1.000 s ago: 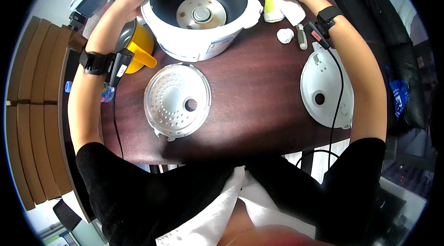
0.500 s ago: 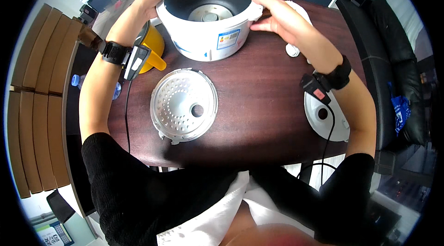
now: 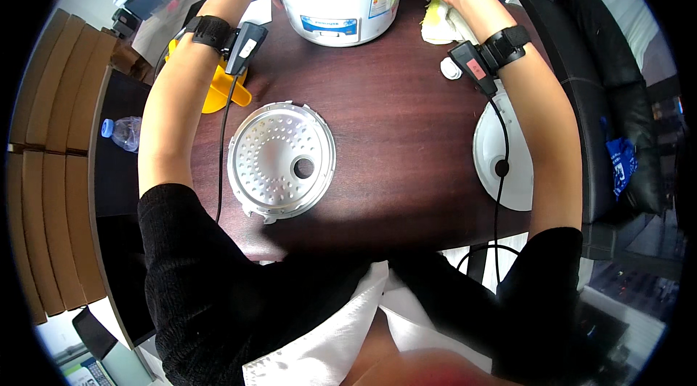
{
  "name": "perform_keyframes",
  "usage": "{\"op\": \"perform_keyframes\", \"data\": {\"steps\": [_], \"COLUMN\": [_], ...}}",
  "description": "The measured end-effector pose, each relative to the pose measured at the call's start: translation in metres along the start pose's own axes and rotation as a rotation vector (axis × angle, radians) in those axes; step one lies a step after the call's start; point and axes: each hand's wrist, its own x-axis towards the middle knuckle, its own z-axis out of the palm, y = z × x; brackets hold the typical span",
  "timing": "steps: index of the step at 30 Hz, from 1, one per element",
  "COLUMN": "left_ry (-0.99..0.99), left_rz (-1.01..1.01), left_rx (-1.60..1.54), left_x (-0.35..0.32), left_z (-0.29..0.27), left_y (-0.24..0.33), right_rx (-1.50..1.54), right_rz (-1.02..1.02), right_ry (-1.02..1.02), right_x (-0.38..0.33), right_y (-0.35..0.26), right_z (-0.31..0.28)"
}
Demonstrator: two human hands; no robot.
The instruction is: The person uses a screwdriver to remove screws from a white electric kettle, then detaches the lid and inner components. They wipe the interior of the kettle with a cloth and continue to unscrew parts of the lid.
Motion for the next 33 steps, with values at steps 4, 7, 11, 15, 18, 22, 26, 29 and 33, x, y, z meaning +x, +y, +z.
{"op": "perform_keyframes", "data": {"steps": [4, 7, 11, 15, 18, 22, 26, 29, 33], "left_ry": [-0.126, -0.174, -0.392, -0.462, -0.524, -0.516, -0.499, -0.523, -0.503], "left_rz": [-0.105, 0.058, 0.284, 0.391, 0.304, 0.276, 0.159, 0.227, 0.338], "left_rx": [-0.053, 0.432, 0.978, 1.09, 0.934, 1.287, 1.358, 1.361, 1.355], "left_x": [-0.015, -0.125, -0.156, -0.236, -0.26, -0.267, -0.264, -0.255, -0.242], "left_z": [-0.023, -0.012, -0.064, -0.038, -0.024, -0.037, -0.041, -0.038, -0.033], "left_y": [-0.017, 0.007, -0.042, -0.075, -0.081, -0.125, -0.154, -0.16, -0.164], "right_rx": [-0.294, -0.402, -0.661, -0.879, -0.903, -1.158, -1.416, -1.489, -0.907], "right_rz": [0.046, 0.297, 0.122, 0.211, 0.181, 0.196, 0.254, 0.183, 0.522], "right_ry": [0.081, 0.123, -0.327, -0.265, -0.178, 0.042, 0.44, 0.664, 0.668], "right_x": [-0.035, -0.101, -0.171, -0.223, -0.259, -0.309, -0.339, -0.366, -0.367], "right_y": [-0.004, -0.026, -0.039, -0.044, -0.042, -0.025, -0.013, 0.017, 0.023], "right_z": [0.008, 0.006, -0.031, -0.052, -0.07, -0.093, -0.143, -0.195, -0.178]}}
